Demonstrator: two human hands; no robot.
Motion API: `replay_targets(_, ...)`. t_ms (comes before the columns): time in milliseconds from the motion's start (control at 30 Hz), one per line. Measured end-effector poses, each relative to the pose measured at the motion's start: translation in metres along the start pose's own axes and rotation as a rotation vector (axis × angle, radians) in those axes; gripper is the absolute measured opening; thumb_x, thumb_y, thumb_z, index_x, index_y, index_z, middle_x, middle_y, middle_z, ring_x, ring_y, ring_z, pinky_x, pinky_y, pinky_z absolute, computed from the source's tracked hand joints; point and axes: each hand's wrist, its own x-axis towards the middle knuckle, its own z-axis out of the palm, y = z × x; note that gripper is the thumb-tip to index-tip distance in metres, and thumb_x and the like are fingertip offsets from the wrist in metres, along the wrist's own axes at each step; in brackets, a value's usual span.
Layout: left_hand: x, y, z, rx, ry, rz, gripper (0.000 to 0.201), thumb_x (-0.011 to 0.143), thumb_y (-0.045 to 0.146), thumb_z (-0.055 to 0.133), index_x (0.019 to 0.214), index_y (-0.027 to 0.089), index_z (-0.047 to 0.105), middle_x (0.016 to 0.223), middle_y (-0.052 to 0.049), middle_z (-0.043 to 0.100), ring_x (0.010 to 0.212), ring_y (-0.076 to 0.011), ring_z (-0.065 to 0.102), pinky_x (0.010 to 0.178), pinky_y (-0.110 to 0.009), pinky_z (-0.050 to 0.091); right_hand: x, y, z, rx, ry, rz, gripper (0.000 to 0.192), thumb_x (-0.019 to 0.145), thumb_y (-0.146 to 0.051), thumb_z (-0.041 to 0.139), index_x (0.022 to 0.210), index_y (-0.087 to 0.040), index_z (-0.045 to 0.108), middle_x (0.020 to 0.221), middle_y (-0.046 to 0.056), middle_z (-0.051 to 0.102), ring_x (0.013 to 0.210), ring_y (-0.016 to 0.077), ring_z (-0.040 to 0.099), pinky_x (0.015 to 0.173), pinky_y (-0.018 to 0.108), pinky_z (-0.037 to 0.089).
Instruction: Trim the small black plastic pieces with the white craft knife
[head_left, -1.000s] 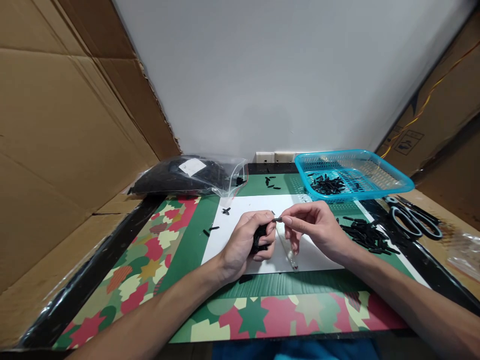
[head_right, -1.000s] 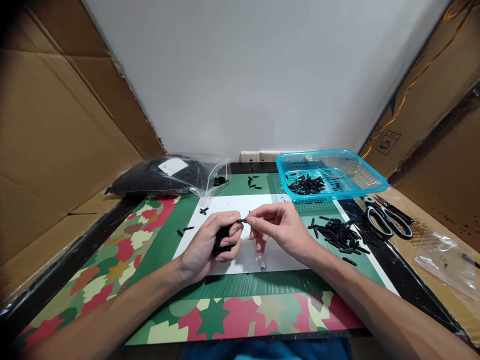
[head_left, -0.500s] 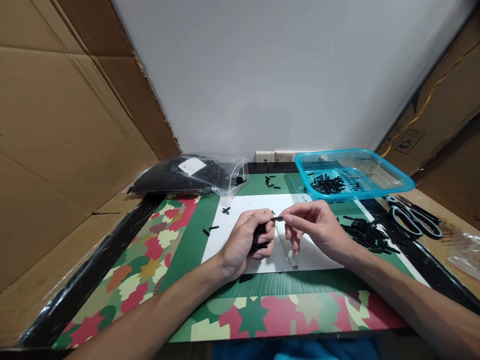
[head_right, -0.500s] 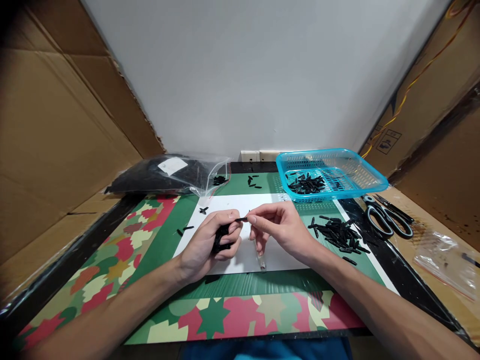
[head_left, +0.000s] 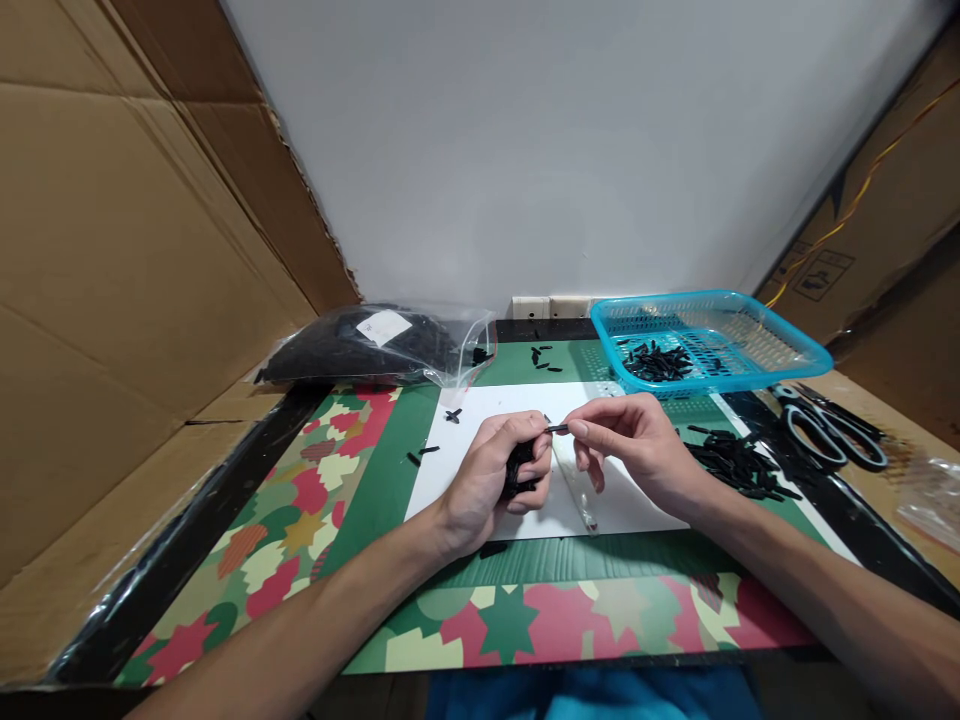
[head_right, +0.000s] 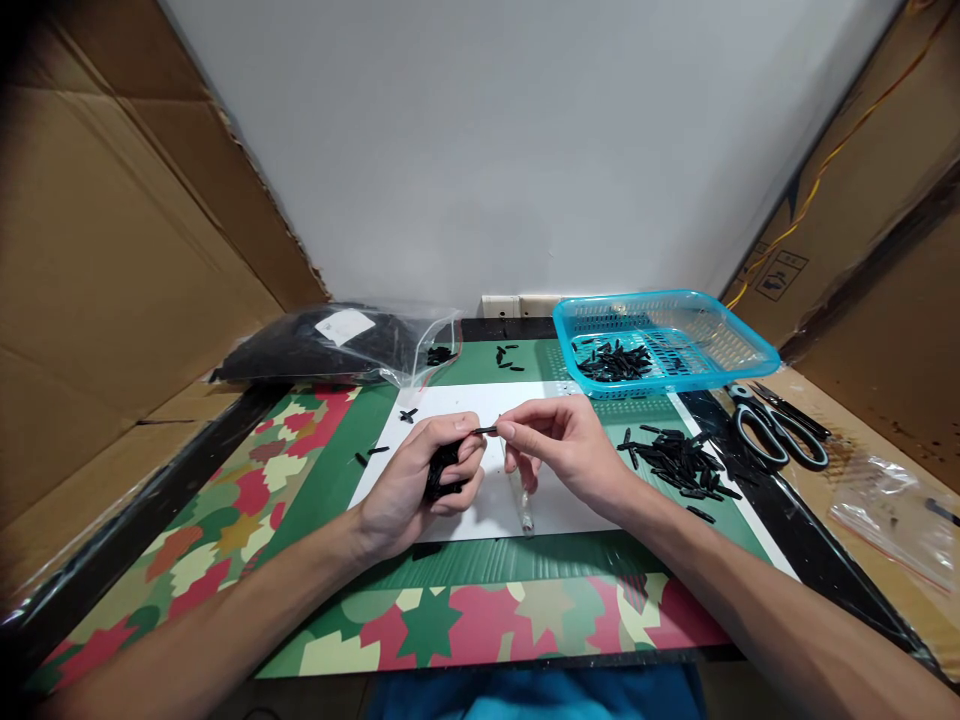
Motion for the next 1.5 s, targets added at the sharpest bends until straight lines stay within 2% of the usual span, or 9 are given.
replay_targets(600, -0.002, -0.001, -0.002, 0.0, -0.049, 0.001, 0.035, 0.092, 0.034, 0.065, 0.064, 0.016, 0.055, 0.055, 0.007, 0.037, 0.038, -0.0039, 0.031, 0.036, -0.014, 0.02, -0.001, -0.004, 0.002, -0.022, 0.002, -0.059, 0.024, 0.096, -0.04, 0.082, 0.091, -0.017, 0.082, 0.065, 0.0, 0.073, 0.041, 0.0112, 0.062, 0.04, 0.023, 0.05)
replay_targets(700, -0.001, -0.001, -0.002, -0.034, -0.059, 0.006, 0.032, 0.092, 0.032, 0.062, 0.065, 0.016, 0.055, 0.054, 0.007, 0.037, 0.038, -0.0045, 0.031, 0.036, -0.014, 0.019, -0.002, -0.014, -0.008, -0.274, 0.188, -0.245, 0.019, 0.099, -0.037, 0.077, 0.094, -0.019, 0.081, 0.068, 0.0, 0.074, 0.042, 0.0119, 0.062, 0.04, 0.025, 0.05)
replay_targets(833, -0.001, 0.0, -0.003, -0.089, -0.06, 0.008, 0.03, 0.09, 0.034, 0.058, 0.067, 0.015, 0.058, 0.055, 0.006, 0.038, 0.038, -0.0051, 0.032, 0.036, -0.014, 0.02, -0.002, -0.031, -0.041, -0.998, 0.56, -0.722, 0.008, 0.096, -0.024, 0.075, 0.096, -0.022, 0.083, 0.071, 0.001, 0.075, 0.054, 0.0145, 0.066, 0.057, 0.029, 0.055)
replay_targets(900, -0.002, 0.0, -0.004, -0.119, -0.065, -0.004, 0.029, 0.088, 0.035, 0.056, 0.068, 0.015, 0.059, 0.056, 0.005, 0.039, 0.039, -0.0057, 0.033, 0.036, -0.014, 0.021, 0.001, -0.034, -0.057, -1.18, 0.625, -0.795, 0.011, 0.098, -0.023, 0.072, 0.095, -0.021, 0.082, 0.068, 0.0, 0.074, 0.051, 0.0137, 0.064, 0.053, 0.028, 0.052)
replay_targets(1067, -0.003, -0.003, -0.008, -0.163, -0.101, -0.018, 0.021, 0.081, 0.03, 0.054, 0.069, 0.015, 0.062, 0.056, 0.004, 0.04, 0.038, -0.0067, 0.034, 0.036, -0.015, 0.022, 0.006, -0.031, -0.079, -1.371, 0.613, -0.802, 0.015, 0.1, -0.023, 0.069, 0.093, -0.018, 0.081, 0.068, 0.001, 0.077, 0.051, 0.0154, 0.068, 0.055, 0.028, 0.052)
replay_targets(1167, -0.004, -0.004, -0.009, -0.174, -0.105, -0.024, 0.012, 0.073, 0.024, 0.055, 0.067, 0.015, 0.061, 0.054, 0.003, 0.04, 0.038, -0.0067, 0.033, 0.035, -0.015, 0.022, 0.004, -0.032, -0.085, -1.425, 0.691, -0.79, 0.016, 0.1, -0.027, 0.069, 0.095, -0.018, 0.082, 0.075, 0.004, 0.08, 0.055, 0.018, 0.072, 0.058, 0.029, 0.052)
replay_targets(1333, -0.005, -0.003, -0.006, -0.142, -0.095, -0.002, 0.01, 0.068, 0.02, 0.055, 0.063, 0.014, 0.061, 0.05, 0.003, 0.04, 0.037, -0.0064, 0.031, 0.035, -0.015, 0.022, 0.005, -0.031, -0.101, -1.448, 0.861, -0.53, 0.019, 0.097, -0.032, 0.069, 0.102, -0.02, 0.083, 0.079, 0.005, 0.082, 0.062, 0.0234, 0.075, 0.062, 0.033, 0.052)
replay_targets(1400, -0.004, -0.003, -0.005, -0.123, -0.082, -0.001, 0.01, 0.068, 0.021, 0.056, 0.063, 0.014, 0.061, 0.05, 0.003, 0.04, 0.037, -0.0059, 0.03, 0.035, -0.015, 0.022, 0.007, -0.029, -0.103, -1.517, 0.831, -0.462, 0.022, 0.095, -0.03, 0.066, 0.104, -0.02, 0.083, 0.078, 0.006, 0.082, 0.065, 0.0259, 0.075, 0.07, 0.038, 0.053)
replay_targets(1500, -0.002, -0.004, -0.005, -0.074, -0.061, -0.025, 0.01, 0.068, 0.022, 0.056, 0.068, 0.015, 0.063, 0.05, 0.004, 0.041, 0.037, -0.0054, 0.028, 0.035, -0.015, 0.02, 0.007, -0.026, -0.088, -1.43, 0.649, -0.535, 0.022, 0.097, -0.03, 0.063, 0.101, -0.019, 0.081, 0.082, 0.007, 0.081, 0.072, 0.0264, 0.075, 0.082, 0.044, 0.054)
